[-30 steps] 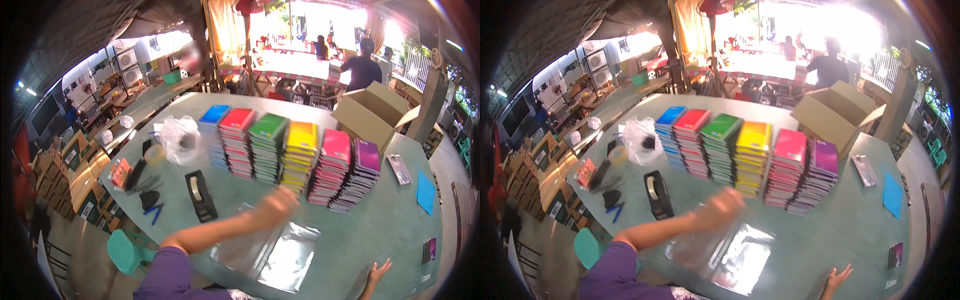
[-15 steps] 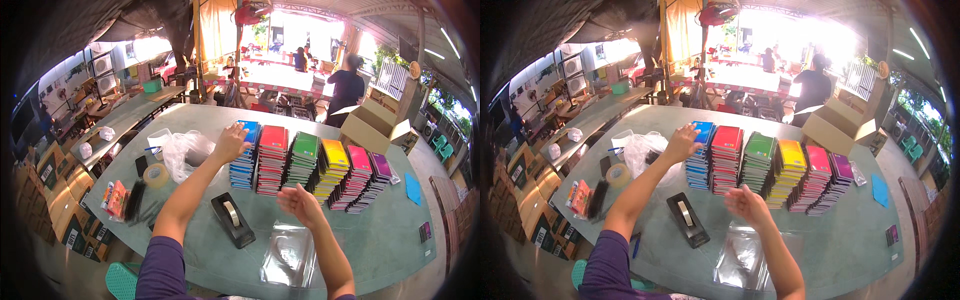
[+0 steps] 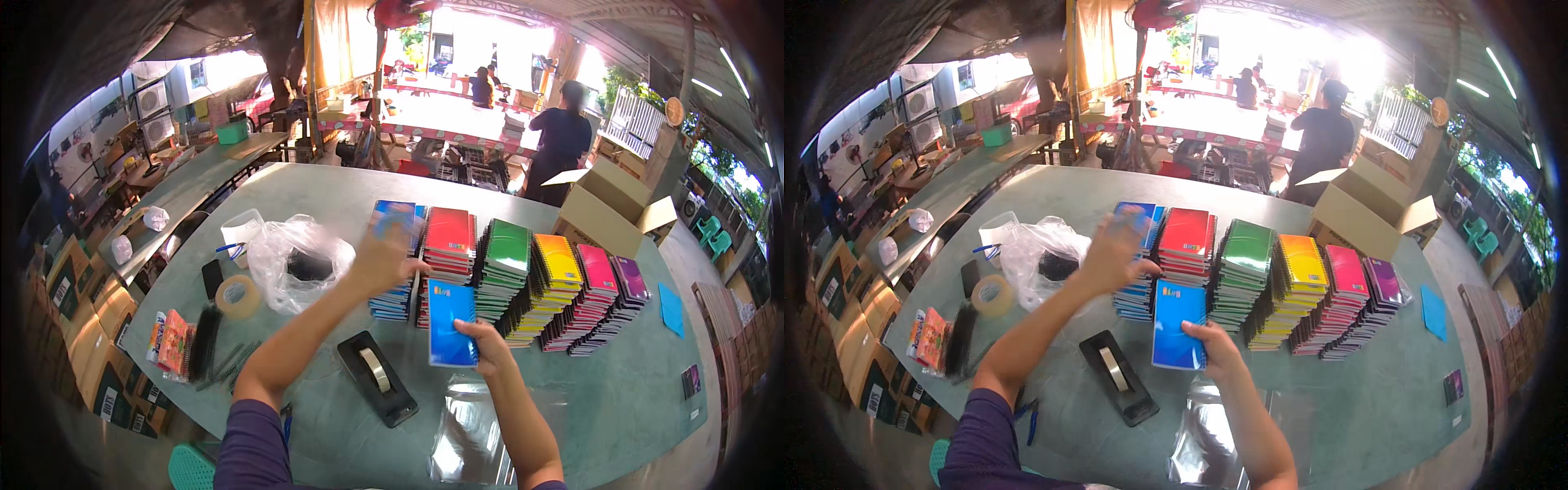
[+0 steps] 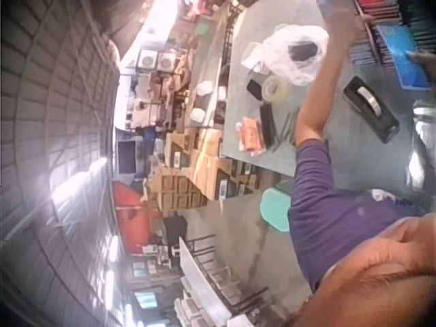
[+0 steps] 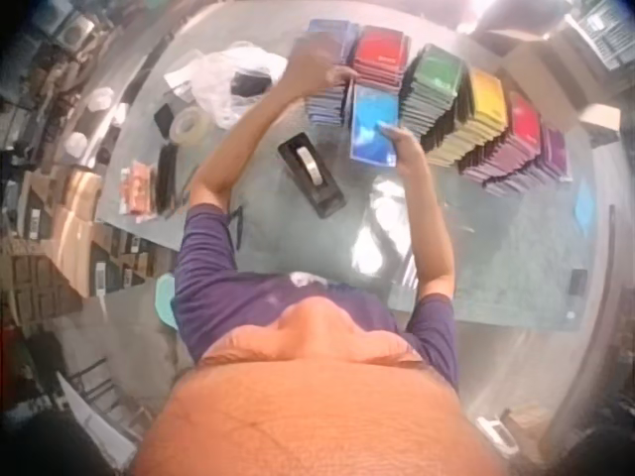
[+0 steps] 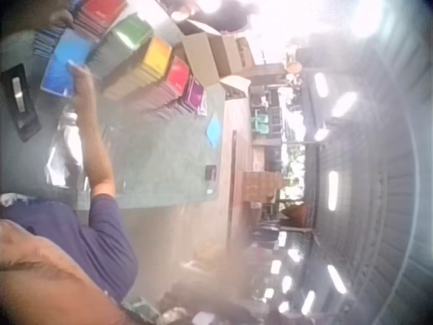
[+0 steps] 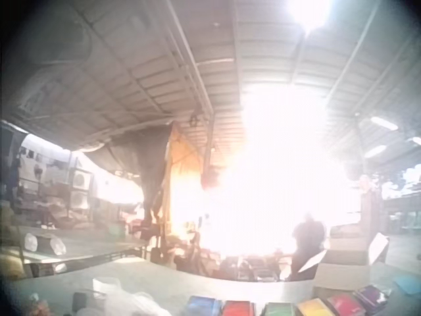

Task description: The person picks up several colorful notebooks, places them into a plastic bag, folds the edge, and seals it with tape from a dispenser.

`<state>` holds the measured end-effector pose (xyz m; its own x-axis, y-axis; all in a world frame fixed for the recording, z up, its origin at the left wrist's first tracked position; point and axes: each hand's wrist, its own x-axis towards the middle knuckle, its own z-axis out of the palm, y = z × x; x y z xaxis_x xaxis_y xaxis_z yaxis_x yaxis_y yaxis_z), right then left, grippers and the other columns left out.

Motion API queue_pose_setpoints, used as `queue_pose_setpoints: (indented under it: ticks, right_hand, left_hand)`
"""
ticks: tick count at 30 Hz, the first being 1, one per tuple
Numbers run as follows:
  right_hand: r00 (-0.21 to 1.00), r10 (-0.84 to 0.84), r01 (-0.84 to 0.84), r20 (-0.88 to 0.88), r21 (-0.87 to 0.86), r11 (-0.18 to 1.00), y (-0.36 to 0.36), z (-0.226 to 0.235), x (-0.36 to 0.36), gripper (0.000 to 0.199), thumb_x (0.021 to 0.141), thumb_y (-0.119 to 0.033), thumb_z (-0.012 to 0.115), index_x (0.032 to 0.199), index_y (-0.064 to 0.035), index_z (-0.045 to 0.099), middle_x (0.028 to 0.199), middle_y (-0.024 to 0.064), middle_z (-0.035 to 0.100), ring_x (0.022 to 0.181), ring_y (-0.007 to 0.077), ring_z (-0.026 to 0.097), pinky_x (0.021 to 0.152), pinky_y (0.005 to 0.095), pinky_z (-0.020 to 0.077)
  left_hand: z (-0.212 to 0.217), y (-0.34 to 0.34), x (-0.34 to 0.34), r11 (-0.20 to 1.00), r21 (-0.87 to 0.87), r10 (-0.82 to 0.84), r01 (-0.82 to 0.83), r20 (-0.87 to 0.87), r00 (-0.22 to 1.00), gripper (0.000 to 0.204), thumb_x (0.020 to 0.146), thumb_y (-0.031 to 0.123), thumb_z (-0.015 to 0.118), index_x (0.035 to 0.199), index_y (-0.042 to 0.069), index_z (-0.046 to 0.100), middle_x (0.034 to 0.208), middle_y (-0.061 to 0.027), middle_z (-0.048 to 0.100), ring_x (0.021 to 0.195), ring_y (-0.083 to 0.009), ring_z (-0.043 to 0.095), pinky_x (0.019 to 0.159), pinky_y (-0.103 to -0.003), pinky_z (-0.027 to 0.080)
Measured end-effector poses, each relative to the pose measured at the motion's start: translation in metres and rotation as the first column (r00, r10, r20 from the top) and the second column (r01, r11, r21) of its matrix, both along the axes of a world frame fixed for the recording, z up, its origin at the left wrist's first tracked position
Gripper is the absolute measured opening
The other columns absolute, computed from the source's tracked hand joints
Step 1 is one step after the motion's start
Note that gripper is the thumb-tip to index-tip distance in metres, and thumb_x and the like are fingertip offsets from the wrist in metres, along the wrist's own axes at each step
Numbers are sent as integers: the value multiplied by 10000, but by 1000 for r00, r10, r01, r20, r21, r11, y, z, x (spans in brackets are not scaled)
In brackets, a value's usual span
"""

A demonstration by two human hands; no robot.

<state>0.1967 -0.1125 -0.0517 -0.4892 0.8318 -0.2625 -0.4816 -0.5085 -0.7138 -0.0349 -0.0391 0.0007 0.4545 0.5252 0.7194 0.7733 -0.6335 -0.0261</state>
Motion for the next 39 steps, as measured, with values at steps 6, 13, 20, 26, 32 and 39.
queue_pose_setpoints:
  ticks: [6, 13, 20, 26, 32, 39]
  right_hand:
    - [997, -20, 10, -79, -126, 992, -1, -16, 22, 353, 843, -134, 598, 1131, 35, 484, 1035, 169, 607, 885, 243, 638, 802, 387, 534]
    - [994, -105, 105, 17, 23, 994, -17, -21, 17, 364, 821, -140, 645, 1130, -15, 500, 1047, 127, 606, 860, 220, 640, 773, 370, 546]
    - [996, -33, 36, 83, -38, 999, -34, -33, 21, 459, 770, -66, 667, 1165, -9, 441, 1015, 116, 608, 848, 194, 637, 766, 352, 547]
    - [999, -23, 27, 30, -145, 989, -47, -53, 48, 455, 766, -50, 661, 1166, -15, 445, 1017, 112, 604, 851, 197, 638, 765, 342, 547]
    - [999, -14, 8, -51, -107, 994, -44, -64, 56, 441, 789, -115, 651, 1168, -1, 456, 1035, 124, 606, 865, 199, 639, 777, 340, 542]
    - [912, 53, -84, -406, -59, 995, -65, -89, 76, 574, 820, -148, 619, 1322, -47, 360, 1150, 127, 572, 1034, 207, 578, 921, 393, 461]
  left_hand:
    - [-15, 20, -28, 992, 126, -8, -4, 94, 996, 268, 762, 127, 642, 1012, 48, 586, 958, -79, 627, 893, -287, 578, 826, -412, 416]
    - [-10, -68, 71, 925, 2, -377, 381, -138, 916, 271, 781, 236, 628, 968, 40, 606, 920, -104, 614, 896, -271, 570, 814, -410, 419]
    - [-2, 32, 53, 983, -133, -103, 128, 181, 978, 289, 774, 244, 645, 984, 47, 618, 956, -102, 635, 989, -272, 570, 909, -382, 402]
    - [4, 17, 73, 994, 95, -73, 61, 121, 990, 224, 776, 177, 623, 959, 47, 621, 958, -130, 636, 965, -284, 585, 925, -424, 397]
    - [35, -12, 66, 956, -187, -148, 226, 359, 922, 181, 771, 44, 570, 947, 38, 613, 885, -117, 647, 892, -265, 610, 910, -376, 414]
    - [-15, -43, 99, 549, -546, -774, 633, -45, 632, 208, 748, 85, 606, 954, 71, 637, 1105, -139, 579, 1132, -260, 490, 971, -444, 366]
